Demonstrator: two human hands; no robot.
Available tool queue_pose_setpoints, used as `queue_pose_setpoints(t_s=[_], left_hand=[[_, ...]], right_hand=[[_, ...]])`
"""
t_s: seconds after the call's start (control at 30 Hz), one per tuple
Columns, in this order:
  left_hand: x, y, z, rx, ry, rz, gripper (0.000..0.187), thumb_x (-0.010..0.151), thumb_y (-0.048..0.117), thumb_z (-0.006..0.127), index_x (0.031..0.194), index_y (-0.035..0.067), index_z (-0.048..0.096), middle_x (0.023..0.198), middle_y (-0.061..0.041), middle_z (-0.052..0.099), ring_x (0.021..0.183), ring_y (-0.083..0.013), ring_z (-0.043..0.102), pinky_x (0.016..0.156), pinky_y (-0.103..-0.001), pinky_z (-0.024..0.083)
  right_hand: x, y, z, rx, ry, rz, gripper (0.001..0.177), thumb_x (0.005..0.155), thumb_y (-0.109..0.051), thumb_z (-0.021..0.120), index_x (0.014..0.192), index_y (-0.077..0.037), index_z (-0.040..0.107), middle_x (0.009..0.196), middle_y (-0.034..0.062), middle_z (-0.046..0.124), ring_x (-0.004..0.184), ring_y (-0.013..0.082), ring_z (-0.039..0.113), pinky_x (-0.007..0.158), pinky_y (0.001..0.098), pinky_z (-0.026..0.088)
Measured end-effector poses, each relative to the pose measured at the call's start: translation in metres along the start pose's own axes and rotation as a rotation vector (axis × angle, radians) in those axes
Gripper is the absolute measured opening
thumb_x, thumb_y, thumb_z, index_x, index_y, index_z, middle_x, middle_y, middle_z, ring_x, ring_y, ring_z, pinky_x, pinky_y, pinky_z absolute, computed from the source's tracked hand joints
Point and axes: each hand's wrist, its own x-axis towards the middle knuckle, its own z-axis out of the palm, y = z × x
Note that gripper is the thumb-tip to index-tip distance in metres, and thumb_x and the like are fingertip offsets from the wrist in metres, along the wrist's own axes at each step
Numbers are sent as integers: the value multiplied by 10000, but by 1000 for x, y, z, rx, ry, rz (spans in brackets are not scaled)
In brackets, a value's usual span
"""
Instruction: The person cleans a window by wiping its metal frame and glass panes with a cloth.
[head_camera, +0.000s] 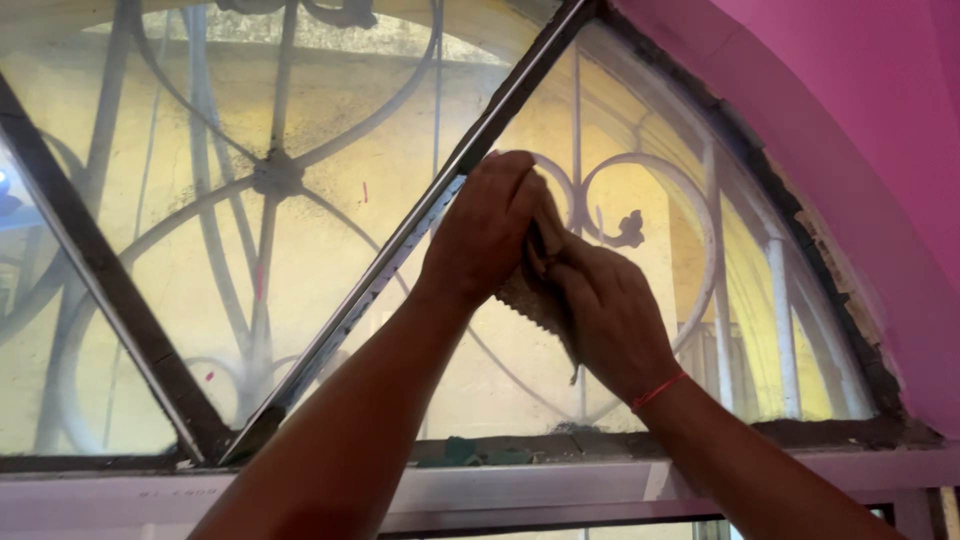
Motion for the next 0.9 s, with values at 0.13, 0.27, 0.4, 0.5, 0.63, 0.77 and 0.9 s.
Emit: queue_pose_setpoints(t_s=[0.13, 0.27, 0.4, 0.5, 0.63, 0.77, 0.9], left_hand=[[5, 7, -7, 147, 82, 2, 168, 959, 110, 650, 1108, 34, 672, 1363, -166, 594, 1317, -345, 549, 1130, -440, 436], [7, 11, -10, 299, 137, 55, 322, 901, 128, 672, 1206, 33, 713, 1268, -119, 586, 1192, -294, 536, 1037, -453, 446], [15, 8, -9, 295, 24, 42, 242, 892, 89, 672, 1126, 39, 709, 1132, -92, 595, 1056, -280, 568, 915, -427, 478], [31, -3, -12, 203, -94, 54, 194, 833, 65, 671, 1026, 56, 688, 1033, -103, 597, 960, -284, 590, 802, -417, 495], [44, -15, -18, 219, -86, 55, 170, 822, 17, 638, 990, 33, 659, 980, -118, 606, 972, -313, 605, 831, -410, 529], [46, -20, -18, 189, -145, 37, 132, 835, -14, 620, 956, 10, 668, 951, -135, 629, 990, -333, 611, 852, -427, 536], [54, -20, -16, 248, -220, 7, 105, 815, -14, 630, 897, 18, 687, 969, -151, 654, 1024, -336, 623, 876, -422, 543]], right_hand=[[2, -3, -1, -37, 85, -98, 450, 850, -66, 729, 1284, -19, 621, 1396, 148, 569, 1268, 339, 566, 1047, 456, 476], [4, -9, -4, -124, 3, -88, 469, 803, -50, 721, 1264, 4, 657, 1364, 162, 604, 1234, 327, 571, 1013, 434, 478], [10, -8, -11, -41, 13, -123, 428, 820, -44, 709, 1240, 23, 661, 1340, 159, 594, 1226, 337, 578, 1012, 436, 487], [20, -8, -18, 20, -17, -66, 285, 841, -27, 694, 1122, 9, 655, 1365, 173, 584, 1228, 348, 601, 1037, 432, 510], [37, -9, -30, 217, -153, 245, 235, 834, -109, 650, 1036, 11, 639, 1321, 240, 610, 1103, 413, 606, 937, 481, 499], [62, 6, -32, 491, -218, 508, 504, 979, -213, 524, 1459, -68, 467, 1266, 216, 641, 1150, 388, 643, 1008, 476, 495], [90, 30, -20, 504, -273, 533, 327, 1056, -218, 459, 1320, -47, 550, 1245, 230, 670, 1169, 388, 657, 1010, 496, 491]])
